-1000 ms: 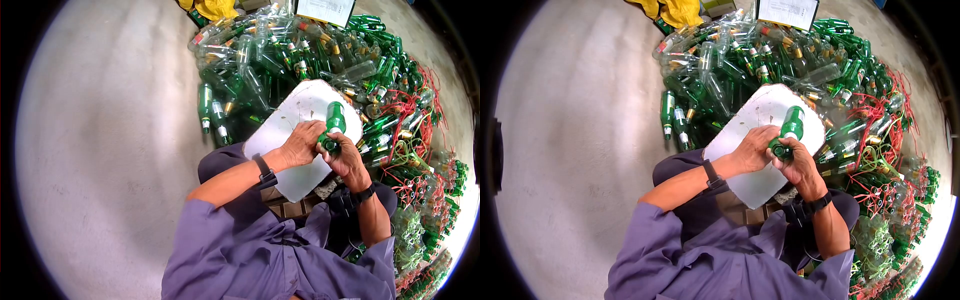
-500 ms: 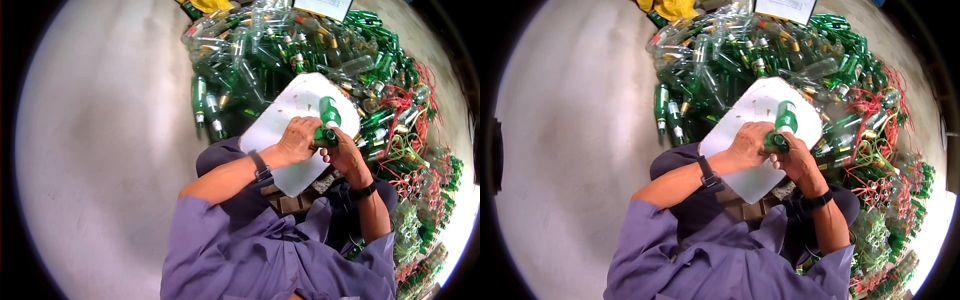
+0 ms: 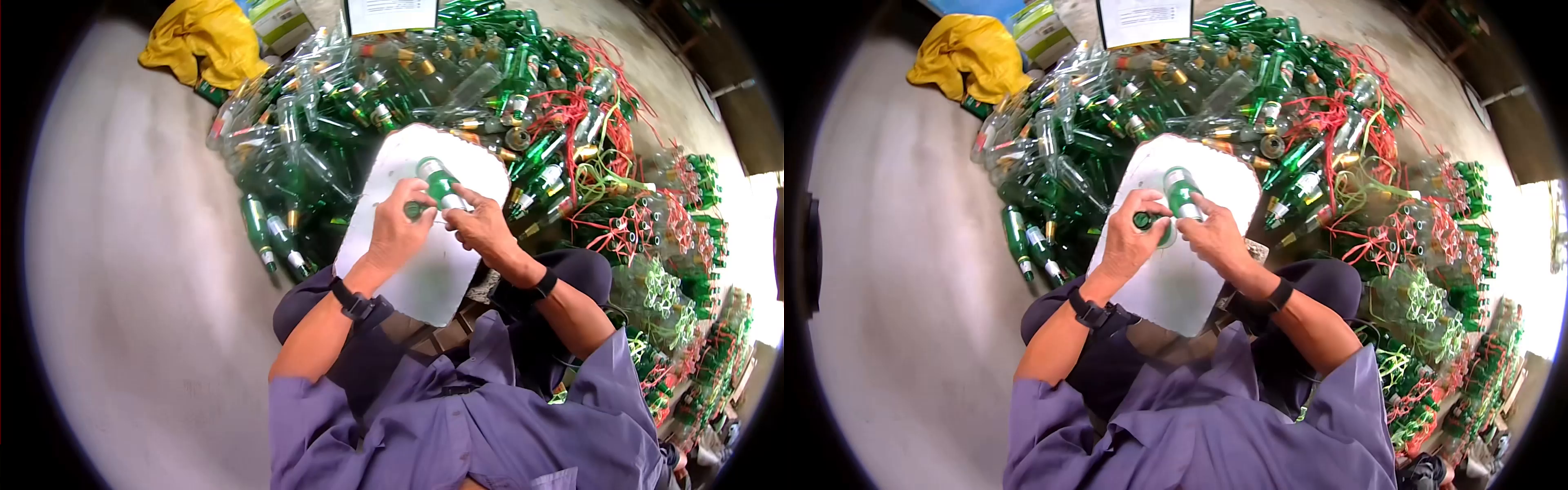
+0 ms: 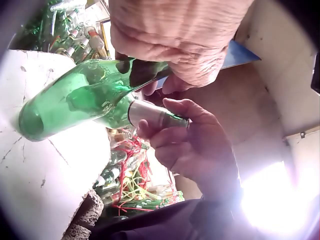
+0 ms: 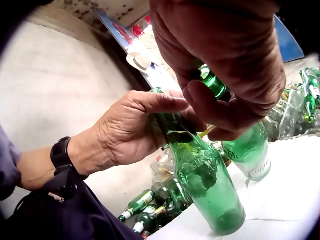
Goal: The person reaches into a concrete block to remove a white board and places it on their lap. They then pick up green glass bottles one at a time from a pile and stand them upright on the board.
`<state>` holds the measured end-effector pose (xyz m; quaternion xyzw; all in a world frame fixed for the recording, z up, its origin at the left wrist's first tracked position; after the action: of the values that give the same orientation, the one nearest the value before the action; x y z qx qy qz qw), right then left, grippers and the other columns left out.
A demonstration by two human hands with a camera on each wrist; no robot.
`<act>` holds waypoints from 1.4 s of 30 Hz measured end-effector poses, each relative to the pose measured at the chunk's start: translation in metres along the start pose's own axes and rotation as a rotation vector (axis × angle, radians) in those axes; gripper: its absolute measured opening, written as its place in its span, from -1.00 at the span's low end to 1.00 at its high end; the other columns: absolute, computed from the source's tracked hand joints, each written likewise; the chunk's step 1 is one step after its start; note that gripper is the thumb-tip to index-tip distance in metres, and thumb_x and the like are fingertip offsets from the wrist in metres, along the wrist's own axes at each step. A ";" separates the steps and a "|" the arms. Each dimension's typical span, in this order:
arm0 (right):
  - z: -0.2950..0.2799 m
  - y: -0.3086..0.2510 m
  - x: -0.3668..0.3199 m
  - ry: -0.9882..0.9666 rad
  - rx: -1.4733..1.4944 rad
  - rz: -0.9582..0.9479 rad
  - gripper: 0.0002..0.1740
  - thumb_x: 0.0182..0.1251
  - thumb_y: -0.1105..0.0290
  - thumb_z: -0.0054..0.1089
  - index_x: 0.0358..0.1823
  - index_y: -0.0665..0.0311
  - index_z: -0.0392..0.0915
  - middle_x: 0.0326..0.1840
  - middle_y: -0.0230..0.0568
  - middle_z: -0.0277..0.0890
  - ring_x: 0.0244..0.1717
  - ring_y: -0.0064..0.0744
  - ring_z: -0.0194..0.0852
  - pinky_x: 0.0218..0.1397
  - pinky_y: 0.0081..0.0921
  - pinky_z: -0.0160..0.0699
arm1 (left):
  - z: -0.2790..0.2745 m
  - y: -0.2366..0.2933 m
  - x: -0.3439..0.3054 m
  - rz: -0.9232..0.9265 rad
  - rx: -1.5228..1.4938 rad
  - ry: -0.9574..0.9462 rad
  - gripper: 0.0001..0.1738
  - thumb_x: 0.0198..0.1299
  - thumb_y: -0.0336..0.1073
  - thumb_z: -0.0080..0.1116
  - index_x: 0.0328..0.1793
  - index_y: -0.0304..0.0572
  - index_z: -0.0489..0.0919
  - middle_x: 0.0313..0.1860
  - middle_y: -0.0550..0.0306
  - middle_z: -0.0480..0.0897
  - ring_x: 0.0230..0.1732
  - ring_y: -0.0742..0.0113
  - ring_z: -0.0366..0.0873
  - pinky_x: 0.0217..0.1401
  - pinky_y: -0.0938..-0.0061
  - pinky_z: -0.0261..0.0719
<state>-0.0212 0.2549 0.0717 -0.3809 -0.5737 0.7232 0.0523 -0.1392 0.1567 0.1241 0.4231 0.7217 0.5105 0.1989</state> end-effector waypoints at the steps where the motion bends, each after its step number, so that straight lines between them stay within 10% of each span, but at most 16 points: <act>1: 0.001 -0.002 0.000 0.003 -0.029 -0.025 -0.20 0.20 0.31 0.21 0.46 0.48 0.25 -0.60 -0.38 0.44 -0.63 -0.65 0.33 -0.59 -0.62 0.31 | -0.002 0.003 0.000 0.006 -0.005 -0.011 -0.61 0.09 -0.56 0.28 0.07 -0.28 0.48 -0.25 0.03 0.75 -0.14 0.20 0.71 -0.03 0.41 0.58; 19: 0.021 -0.023 -0.002 -0.173 0.044 -0.198 -0.18 0.09 0.44 0.15 0.48 0.48 0.24 -0.42 -0.35 0.55 -0.51 -0.65 0.37 -0.44 -0.60 0.39 | -0.002 0.009 0.006 0.101 0.079 -0.150 -0.46 -0.04 -0.64 0.33 0.14 -0.12 0.65 -0.22 0.04 0.72 -0.26 0.32 0.66 -0.11 0.47 0.63; 25: 0.022 -0.031 0.011 -0.088 -0.253 -0.527 -0.35 0.09 0.59 0.01 0.33 0.34 0.43 -0.45 -0.04 0.58 -0.54 -0.31 0.47 -0.36 -0.39 0.49 | -0.008 0.007 0.005 0.117 0.137 -0.088 -0.49 -0.03 -0.60 0.38 0.13 -0.14 0.64 -0.23 0.06 0.72 -0.29 0.32 0.65 -0.14 0.48 0.62; 30: 0.025 -0.045 0.014 -0.004 -0.609 -0.705 -0.53 0.09 0.52 0.15 0.12 0.18 0.55 -0.41 0.09 0.59 -0.38 0.21 0.54 -0.32 -0.07 0.47 | -0.012 0.003 0.004 0.091 0.121 -0.078 -0.49 -0.02 -0.59 0.39 0.13 -0.12 0.64 -0.27 0.07 0.71 -0.32 0.33 0.62 -0.15 0.48 0.61; 42: 0.035 -0.064 0.024 0.034 -1.011 -0.762 -0.64 0.13 0.14 0.37 -0.06 0.08 0.65 -0.47 -0.03 0.57 -0.38 0.08 0.60 -0.32 -0.07 0.52 | -0.018 -0.004 -0.005 0.007 0.143 -0.037 -0.50 0.01 -0.50 0.36 0.15 -0.26 0.56 -0.25 -0.03 0.71 -0.22 0.09 0.68 -0.05 0.34 0.61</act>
<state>-0.0823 0.2612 0.1172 -0.1392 -0.9389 0.2873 0.1288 -0.1509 0.1418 0.1271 0.4482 0.7508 0.4505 0.1798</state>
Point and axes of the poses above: each hand's wrist, its own x-axis towards the middle knuckle, its own z-axis out of the palm, y = z × x, the point moved 7 cm from there along x, towards the middle knuckle
